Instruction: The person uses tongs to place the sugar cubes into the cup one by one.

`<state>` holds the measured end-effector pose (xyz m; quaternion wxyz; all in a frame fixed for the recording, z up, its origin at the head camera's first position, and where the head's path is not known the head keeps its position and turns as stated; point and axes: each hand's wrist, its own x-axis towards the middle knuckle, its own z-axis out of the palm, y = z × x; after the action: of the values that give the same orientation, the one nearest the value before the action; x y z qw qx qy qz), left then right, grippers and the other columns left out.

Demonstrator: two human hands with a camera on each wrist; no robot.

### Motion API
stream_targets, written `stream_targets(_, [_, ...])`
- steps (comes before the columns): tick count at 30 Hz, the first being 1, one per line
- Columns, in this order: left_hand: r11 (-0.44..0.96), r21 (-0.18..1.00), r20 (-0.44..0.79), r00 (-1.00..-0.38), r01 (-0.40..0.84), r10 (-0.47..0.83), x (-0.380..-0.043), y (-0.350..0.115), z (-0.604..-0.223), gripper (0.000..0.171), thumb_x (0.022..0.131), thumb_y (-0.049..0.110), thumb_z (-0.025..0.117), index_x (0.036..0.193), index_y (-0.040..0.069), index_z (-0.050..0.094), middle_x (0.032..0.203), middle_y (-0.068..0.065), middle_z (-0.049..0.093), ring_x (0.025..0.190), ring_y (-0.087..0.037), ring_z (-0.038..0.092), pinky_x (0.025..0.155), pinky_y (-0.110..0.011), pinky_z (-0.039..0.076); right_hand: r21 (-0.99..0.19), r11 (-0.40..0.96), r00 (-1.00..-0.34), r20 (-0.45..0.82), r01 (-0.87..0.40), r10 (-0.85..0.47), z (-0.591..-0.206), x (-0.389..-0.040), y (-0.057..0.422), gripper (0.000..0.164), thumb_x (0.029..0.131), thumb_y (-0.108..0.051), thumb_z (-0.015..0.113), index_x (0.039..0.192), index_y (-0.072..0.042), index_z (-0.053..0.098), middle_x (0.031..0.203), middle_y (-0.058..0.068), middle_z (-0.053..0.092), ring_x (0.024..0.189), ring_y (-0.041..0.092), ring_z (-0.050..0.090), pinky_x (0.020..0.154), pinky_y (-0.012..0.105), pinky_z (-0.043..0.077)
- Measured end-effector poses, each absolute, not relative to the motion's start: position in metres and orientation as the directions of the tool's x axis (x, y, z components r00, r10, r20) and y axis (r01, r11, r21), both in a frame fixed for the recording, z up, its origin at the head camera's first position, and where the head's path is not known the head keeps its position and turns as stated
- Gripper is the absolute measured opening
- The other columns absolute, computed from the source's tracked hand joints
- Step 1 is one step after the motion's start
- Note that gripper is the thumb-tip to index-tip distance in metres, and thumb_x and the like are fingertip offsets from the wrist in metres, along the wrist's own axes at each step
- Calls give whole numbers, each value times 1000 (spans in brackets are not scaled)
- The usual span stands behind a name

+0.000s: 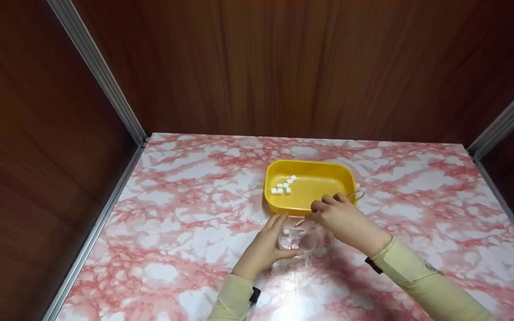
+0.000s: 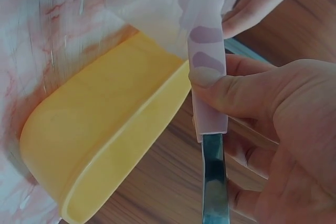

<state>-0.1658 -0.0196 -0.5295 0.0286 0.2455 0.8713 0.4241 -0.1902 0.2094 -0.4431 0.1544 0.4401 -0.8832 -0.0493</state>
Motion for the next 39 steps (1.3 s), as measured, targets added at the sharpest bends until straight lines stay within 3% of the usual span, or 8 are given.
stream_targets(11, [526,773,109,-891,354,440,-164,-21,-530,99,77,55,71,151,6,26,152,-11,27,132,-28,37,105,-41,38,160,630,-590,236,-760,-772,-441,-191,211,36,71,-1,79,102,-20,73,96,0,62,86,23,52,71,40,40])
stream_targets(18, [520,769,128,-886,372,446,-166,-21,-531,95,78,44,76,150,7,26,151,-8,29,130,-24,40,104,-38,39,133,627,-586,250,-768,-771,-434,-195,210,40,69,2,81,102,-19,74,98,0,63,87,24,54,74,43,44])
stream_targets(27, [505,764,158,-875,401,457,-167,-21,-530,96,79,43,76,152,10,23,151,-7,29,128,-23,42,103,-38,41,145,660,-626,220,-737,-748,-418,-205,208,38,74,-18,83,110,-20,72,103,1,62,93,26,55,77,47,45])
stream_targets(32, [526,762,127,-884,377,450,-165,-22,-527,97,78,49,74,151,7,25,152,-11,27,132,-27,38,105,-41,38,121,683,-655,204,-721,-728,-412,-212,208,44,72,-7,83,113,-20,71,105,3,62,95,27,55,81,51,44])
stream_targets(39, [534,754,129,-882,384,453,-166,-21,-527,97,78,54,71,150,7,27,153,-12,26,133,-27,37,105,-41,37,132,715,-691,186,-687,-698,-406,-230,209,44,75,-4,80,115,-19,71,109,5,63,101,29,56,90,56,44])
